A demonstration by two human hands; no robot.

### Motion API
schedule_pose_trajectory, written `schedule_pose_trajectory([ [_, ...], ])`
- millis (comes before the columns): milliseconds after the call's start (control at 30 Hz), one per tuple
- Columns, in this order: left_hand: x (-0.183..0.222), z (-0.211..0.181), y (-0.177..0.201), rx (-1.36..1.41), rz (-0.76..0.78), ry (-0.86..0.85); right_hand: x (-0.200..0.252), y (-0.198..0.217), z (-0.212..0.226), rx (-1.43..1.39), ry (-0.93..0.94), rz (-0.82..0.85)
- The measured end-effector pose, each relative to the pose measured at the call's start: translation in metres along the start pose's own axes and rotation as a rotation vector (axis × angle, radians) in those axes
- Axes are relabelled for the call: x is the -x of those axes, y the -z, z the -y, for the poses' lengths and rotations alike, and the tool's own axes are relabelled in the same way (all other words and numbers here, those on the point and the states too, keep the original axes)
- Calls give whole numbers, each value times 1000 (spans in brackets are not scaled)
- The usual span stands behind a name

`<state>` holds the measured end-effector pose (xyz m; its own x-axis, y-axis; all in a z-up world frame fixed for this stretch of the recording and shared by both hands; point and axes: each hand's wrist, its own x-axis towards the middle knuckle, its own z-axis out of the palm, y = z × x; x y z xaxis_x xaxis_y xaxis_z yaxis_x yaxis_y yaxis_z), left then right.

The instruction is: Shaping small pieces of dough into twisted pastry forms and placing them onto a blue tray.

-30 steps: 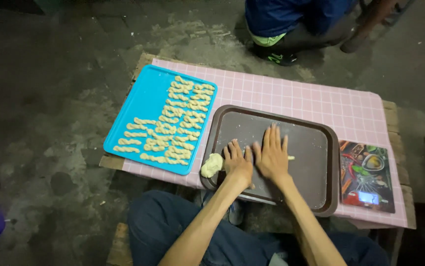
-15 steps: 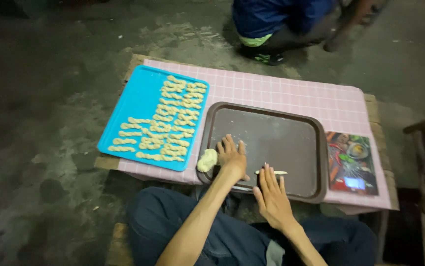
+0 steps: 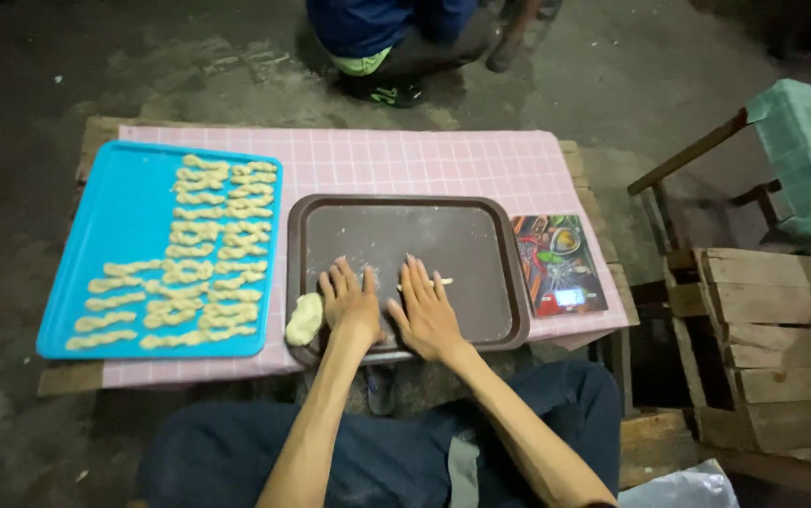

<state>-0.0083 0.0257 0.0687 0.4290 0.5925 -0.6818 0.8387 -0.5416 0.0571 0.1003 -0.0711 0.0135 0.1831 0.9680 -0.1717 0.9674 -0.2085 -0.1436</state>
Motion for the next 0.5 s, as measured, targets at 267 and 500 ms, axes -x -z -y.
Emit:
schedule_pose_trajectory([
  [267,-6,0,2,-34,46,3,-84,-6,-4,-20,-34,-241],
  [500,-13,-1,-8,-11,-14,9,45,1,10,-78,72,-121],
])
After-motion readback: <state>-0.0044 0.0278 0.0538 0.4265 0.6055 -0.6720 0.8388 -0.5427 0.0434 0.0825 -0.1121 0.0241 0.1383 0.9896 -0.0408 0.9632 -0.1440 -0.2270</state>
